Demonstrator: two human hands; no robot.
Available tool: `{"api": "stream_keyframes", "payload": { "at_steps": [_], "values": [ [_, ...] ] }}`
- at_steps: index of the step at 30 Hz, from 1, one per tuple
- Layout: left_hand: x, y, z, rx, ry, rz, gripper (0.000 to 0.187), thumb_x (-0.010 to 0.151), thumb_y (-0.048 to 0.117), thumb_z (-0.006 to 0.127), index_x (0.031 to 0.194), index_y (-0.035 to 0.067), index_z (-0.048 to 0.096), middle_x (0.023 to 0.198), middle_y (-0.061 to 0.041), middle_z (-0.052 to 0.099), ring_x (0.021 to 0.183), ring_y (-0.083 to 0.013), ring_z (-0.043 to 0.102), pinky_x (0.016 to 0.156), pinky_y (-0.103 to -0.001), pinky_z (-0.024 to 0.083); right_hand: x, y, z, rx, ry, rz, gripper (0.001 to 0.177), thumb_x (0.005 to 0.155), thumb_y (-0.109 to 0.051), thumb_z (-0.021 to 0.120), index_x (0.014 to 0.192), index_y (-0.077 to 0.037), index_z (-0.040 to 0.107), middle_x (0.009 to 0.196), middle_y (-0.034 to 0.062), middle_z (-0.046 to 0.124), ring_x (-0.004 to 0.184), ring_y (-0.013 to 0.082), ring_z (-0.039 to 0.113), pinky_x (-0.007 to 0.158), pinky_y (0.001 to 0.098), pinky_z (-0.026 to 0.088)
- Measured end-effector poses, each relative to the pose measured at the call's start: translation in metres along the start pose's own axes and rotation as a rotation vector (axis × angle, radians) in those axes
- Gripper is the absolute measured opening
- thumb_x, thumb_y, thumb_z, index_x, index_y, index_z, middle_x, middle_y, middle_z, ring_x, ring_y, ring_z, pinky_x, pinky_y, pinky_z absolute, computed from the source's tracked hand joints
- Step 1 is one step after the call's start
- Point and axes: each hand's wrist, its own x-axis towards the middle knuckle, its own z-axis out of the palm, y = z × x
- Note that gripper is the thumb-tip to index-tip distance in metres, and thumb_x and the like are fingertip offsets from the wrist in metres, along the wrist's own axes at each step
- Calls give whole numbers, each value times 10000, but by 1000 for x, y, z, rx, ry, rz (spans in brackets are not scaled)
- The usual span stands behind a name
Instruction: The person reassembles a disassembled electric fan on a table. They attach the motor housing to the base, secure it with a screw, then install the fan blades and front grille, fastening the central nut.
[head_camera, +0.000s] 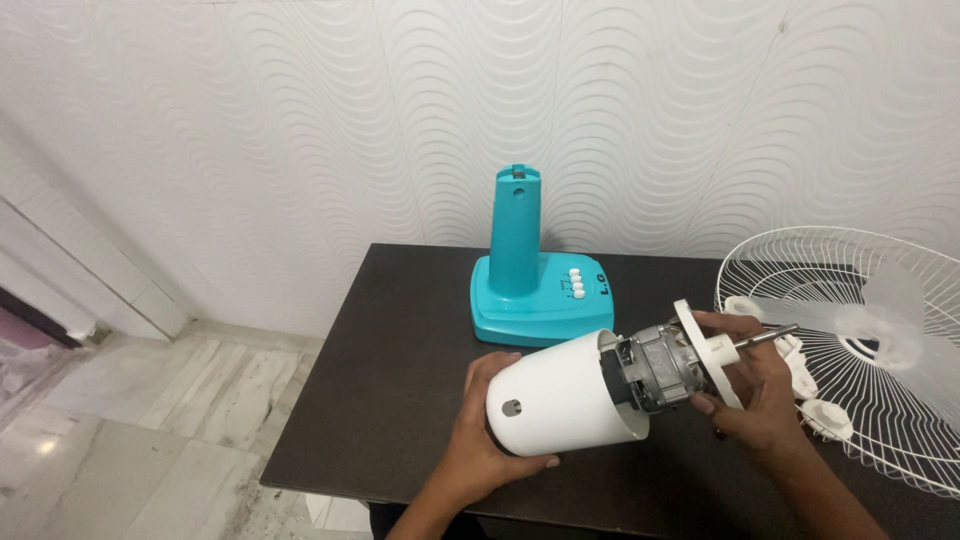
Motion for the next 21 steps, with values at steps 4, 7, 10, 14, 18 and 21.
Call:
{"api": "stream_keyframes", "payload": {
  "at_steps": [4,7,10,14,18,21],
  "values": [
    [1,-1,1,70,20,75,1088,535,225,996,1476,123,460,1427,-132,442,1373,-332,512,1125,-504,507,2,4,2,11,-42,-33,817,595,17,718,1380,-52,502,1261,169,597,1240,286,607,1078,494,516],
    [3,-1,2,90,0,51,1090,536,226,990,1478,120,453,1432,-133,434,1381,-340,497,1123,-511,493,3,7,4,-51,-89,-81,854,573,5,778,1380,-57,508,1342,186,562,1280,296,582,1102,483,496],
    [5,-1,2,89,-46,-3,1093,539,246,982,1482,125,444,1448,-133,440,1389,-344,499,1111,-515,495,3,9,7,-80,-142,-152,848,577,-42,835,1366,-61,526,1431,199,531,1322,304,557,1107,468,489],
    [6,0,7,129,-93,-80,1137,529,299,983,1499,141,410,1475,-128,443,1389,-343,506,1100,-515,494,4,12,16,-64,-167,-145,806,598,-120,885,1328,-69,547,1437,203,539,1323,315,576,1105,462,516],
    [6,2,14,184,-100,-97,1162,540,353,982,1513,121,390,1460,-134,462,1378,-341,526,1073,-510,513,5,9,26,-85,-213,-140,788,579,-190,931,1283,-65,599,1428,200,548,1328,322,569,1104,468,514],
    [8,5,17,259,-95,-125,1165,514,386,964,1502,114,409,1452,-123,481,1348,-330,556,1057,-492,531,6,4,31,-103,-233,-94,817,533,-217,959,1261,-72,619,1427,187,547,1327,313,573,1116,459,493]
  ]
}}
